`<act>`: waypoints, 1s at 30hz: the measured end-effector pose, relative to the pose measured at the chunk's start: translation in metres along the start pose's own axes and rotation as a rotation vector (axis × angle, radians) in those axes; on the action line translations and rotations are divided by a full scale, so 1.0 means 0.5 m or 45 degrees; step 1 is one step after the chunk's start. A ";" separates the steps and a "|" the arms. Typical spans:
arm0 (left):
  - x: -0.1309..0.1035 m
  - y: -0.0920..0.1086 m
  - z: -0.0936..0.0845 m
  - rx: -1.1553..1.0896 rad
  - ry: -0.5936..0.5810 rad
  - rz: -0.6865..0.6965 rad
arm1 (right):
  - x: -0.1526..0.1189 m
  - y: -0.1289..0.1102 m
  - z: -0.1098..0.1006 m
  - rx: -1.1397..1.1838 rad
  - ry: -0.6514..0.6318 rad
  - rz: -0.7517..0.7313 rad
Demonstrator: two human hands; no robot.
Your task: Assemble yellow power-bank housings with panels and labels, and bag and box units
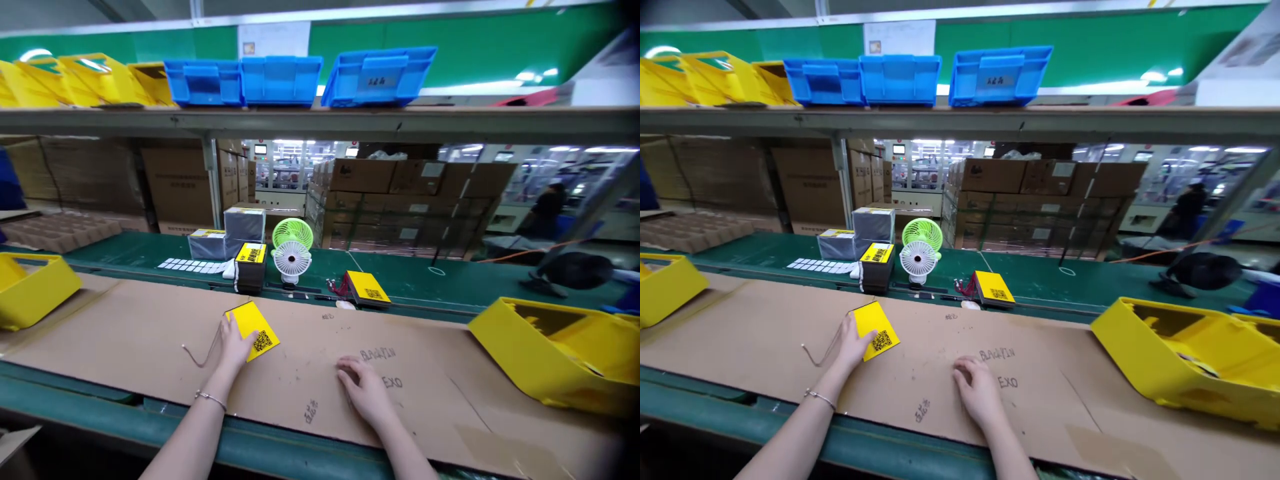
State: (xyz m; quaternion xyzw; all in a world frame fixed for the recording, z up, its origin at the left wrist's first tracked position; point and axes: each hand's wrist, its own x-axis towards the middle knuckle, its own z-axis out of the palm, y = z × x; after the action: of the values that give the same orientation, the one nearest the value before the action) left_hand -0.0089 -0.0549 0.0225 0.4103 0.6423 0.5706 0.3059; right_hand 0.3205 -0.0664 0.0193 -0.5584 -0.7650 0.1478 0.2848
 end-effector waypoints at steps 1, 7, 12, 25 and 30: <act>-0.016 -0.005 -0.001 0.119 -0.028 0.042 | -0.001 0.000 -0.001 -0.003 -0.011 -0.012; -0.095 -0.021 -0.004 0.633 -0.243 0.178 | -0.006 -0.002 -0.003 -0.087 -0.096 -0.055; -0.100 -0.017 0.001 0.837 -0.222 0.199 | -0.018 -0.001 0.000 -0.157 -0.155 -0.053; -0.078 -0.038 0.015 1.003 -0.149 0.202 | -0.034 -0.011 -0.016 -0.151 -0.174 -0.005; -0.075 -0.048 0.016 1.047 -0.150 0.219 | -0.032 -0.015 -0.017 -0.137 -0.183 0.019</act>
State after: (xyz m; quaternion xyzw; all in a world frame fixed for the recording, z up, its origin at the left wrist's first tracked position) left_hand 0.0113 -0.0841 -0.0053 0.5821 0.7613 0.2659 0.1044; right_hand 0.3233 -0.0847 0.0259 -0.5667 -0.7860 0.1482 0.1976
